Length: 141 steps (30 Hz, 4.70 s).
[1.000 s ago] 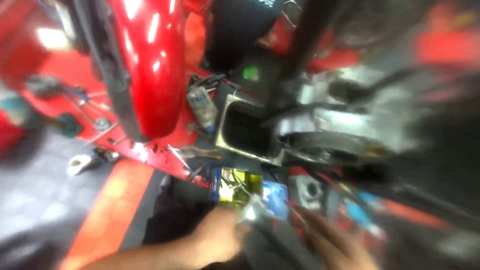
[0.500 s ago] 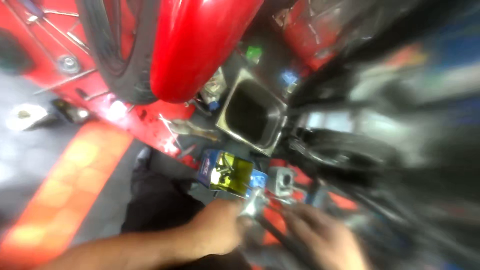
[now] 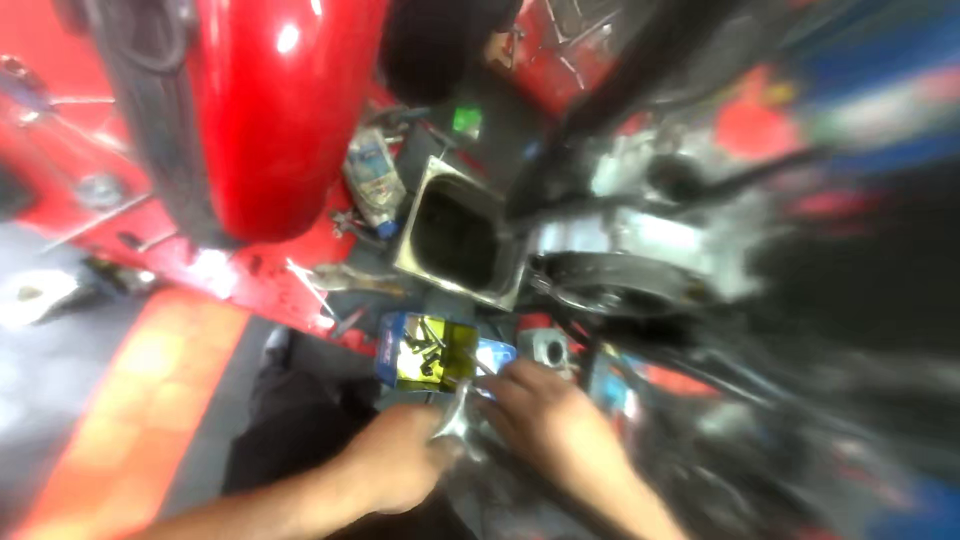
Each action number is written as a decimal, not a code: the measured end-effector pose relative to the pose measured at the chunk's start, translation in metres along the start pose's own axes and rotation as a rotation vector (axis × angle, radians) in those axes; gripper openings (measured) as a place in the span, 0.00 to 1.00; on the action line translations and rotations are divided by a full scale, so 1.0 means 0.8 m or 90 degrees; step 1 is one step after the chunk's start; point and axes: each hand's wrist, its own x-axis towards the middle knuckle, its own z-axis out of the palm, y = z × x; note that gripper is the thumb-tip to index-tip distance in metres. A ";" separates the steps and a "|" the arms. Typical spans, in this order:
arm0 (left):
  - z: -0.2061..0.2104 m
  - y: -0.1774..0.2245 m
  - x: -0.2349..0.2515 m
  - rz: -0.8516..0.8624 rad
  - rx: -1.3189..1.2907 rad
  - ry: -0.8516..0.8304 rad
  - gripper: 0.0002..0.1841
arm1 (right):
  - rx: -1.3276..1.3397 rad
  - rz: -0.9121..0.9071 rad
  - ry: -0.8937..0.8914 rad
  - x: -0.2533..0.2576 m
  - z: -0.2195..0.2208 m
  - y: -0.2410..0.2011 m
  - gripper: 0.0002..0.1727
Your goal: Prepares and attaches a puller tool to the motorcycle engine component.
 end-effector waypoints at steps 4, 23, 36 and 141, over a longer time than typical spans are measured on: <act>0.005 -0.011 0.007 -0.048 0.021 0.000 0.17 | -0.029 -0.012 0.045 -0.009 0.035 -0.003 0.16; -0.039 -0.066 -0.002 -0.101 0.006 0.098 0.11 | 0.615 0.227 0.187 -0.037 0.085 0.039 0.09; -0.040 -0.055 -0.005 -0.067 -0.003 0.024 0.11 | 0.375 0.054 0.088 0.009 0.087 -0.007 0.33; -0.021 0.162 0.138 0.599 0.483 0.222 0.22 | 1.400 0.048 0.853 0.027 0.109 0.053 0.17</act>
